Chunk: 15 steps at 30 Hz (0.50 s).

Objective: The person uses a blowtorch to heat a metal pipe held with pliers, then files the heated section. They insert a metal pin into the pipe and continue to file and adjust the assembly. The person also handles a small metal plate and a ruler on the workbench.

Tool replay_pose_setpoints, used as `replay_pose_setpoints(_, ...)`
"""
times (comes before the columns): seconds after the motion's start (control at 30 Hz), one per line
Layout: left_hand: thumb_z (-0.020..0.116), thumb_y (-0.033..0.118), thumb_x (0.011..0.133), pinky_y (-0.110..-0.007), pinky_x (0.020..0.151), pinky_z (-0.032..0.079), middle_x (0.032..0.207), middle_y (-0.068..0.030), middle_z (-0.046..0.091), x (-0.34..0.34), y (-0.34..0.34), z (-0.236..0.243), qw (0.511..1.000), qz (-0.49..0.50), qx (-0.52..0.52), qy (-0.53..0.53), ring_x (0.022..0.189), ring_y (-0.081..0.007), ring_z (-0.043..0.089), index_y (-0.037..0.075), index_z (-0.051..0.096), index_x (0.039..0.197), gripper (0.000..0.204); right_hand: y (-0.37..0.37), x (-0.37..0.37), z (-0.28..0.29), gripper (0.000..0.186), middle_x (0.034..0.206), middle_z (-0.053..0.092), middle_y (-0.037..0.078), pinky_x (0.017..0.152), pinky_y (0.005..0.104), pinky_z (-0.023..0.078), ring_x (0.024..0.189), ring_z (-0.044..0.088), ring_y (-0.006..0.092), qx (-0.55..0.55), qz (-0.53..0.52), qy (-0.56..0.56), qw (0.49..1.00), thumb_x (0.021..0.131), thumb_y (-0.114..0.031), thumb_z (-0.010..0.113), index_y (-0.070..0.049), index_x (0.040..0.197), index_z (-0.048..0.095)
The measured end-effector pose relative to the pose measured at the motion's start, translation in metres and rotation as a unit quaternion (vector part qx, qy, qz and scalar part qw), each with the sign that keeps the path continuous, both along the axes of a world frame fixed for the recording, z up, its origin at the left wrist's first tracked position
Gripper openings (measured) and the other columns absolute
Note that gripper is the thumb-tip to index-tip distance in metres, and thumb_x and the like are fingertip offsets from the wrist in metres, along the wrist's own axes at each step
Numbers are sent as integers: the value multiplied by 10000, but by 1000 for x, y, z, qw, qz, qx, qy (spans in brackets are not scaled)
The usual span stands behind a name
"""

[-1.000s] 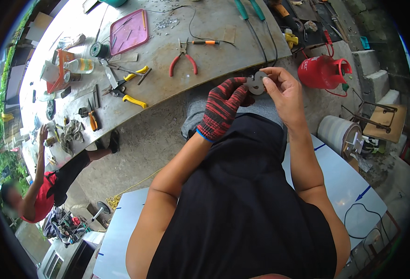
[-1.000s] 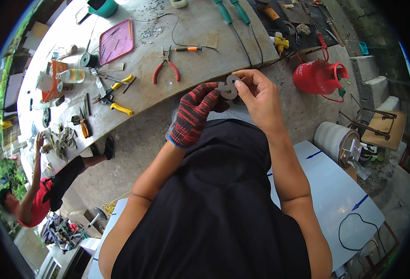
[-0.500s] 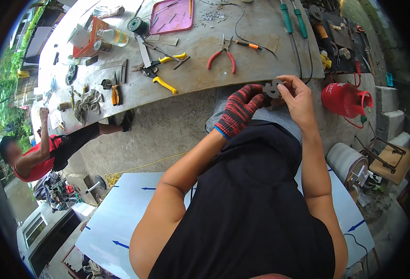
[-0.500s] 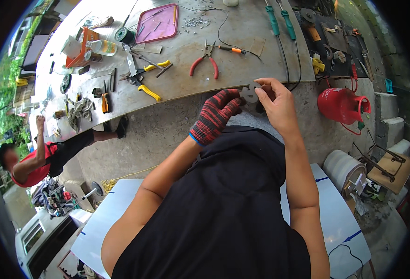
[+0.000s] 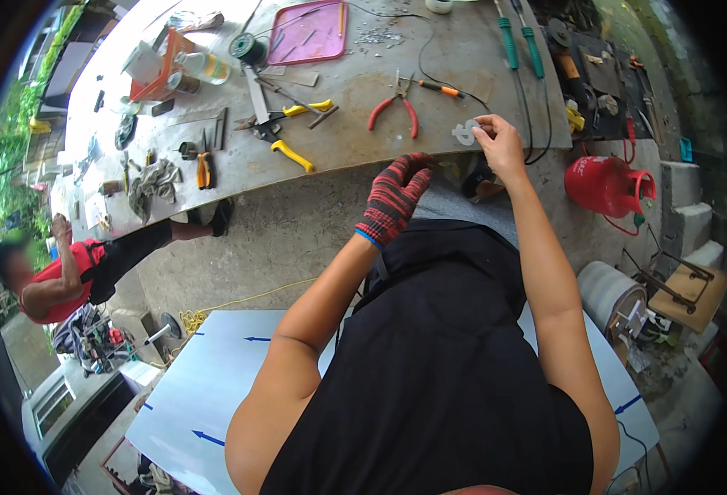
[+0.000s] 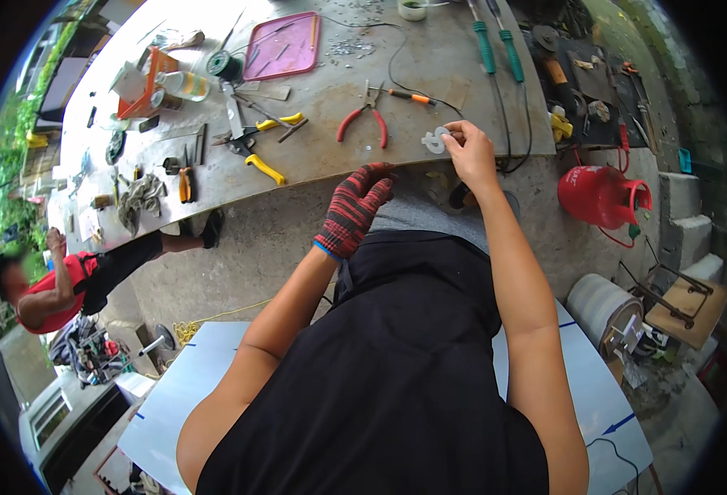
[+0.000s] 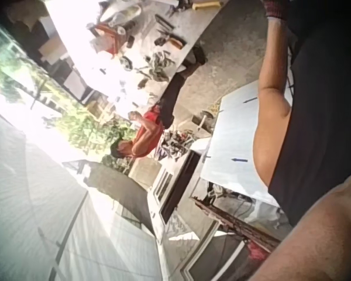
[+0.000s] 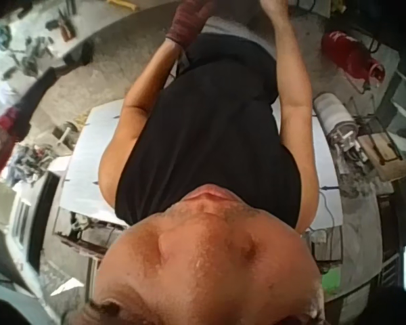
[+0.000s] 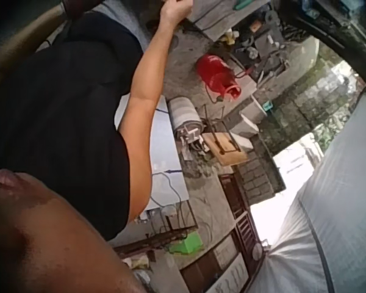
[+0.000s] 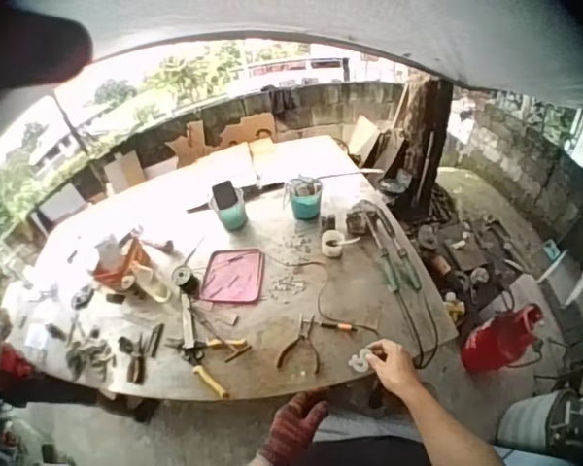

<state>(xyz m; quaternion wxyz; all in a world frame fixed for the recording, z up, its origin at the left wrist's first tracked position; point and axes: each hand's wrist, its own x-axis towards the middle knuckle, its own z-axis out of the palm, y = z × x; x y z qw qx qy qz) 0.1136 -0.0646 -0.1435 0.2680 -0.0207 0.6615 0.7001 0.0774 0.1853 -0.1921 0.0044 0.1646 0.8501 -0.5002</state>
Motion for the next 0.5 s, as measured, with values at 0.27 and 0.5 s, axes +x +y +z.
replay_pose_setpoints(0.27, 604, 99, 993, -303, 936, 512, 1192, -121, 676, -7, -15, -1, 999, 46, -13, 6, 1096, -160, 625, -9, 577, 1300, 327, -4, -15, -5, 227, 858, 740, 118, 724, 337, 534, 770, 703, 202, 65, 13, -9, 998, 889, -161, 700, -2, 1050, 696)
replay_pose_setpoints(0.5, 585, 84, 993, -294, 940, 519, 1178, -126, 683, -23, -55, -10, 992, 83, -91, 37, 1123, -177, 641, -8, 578, 1298, 319, -1, -11, 4, 248, 926, 703, 107, 696, 340, 525, 712, 654, 191, 187, 44, 41, 980, 883, -184, 708, -30, 1077, 692)
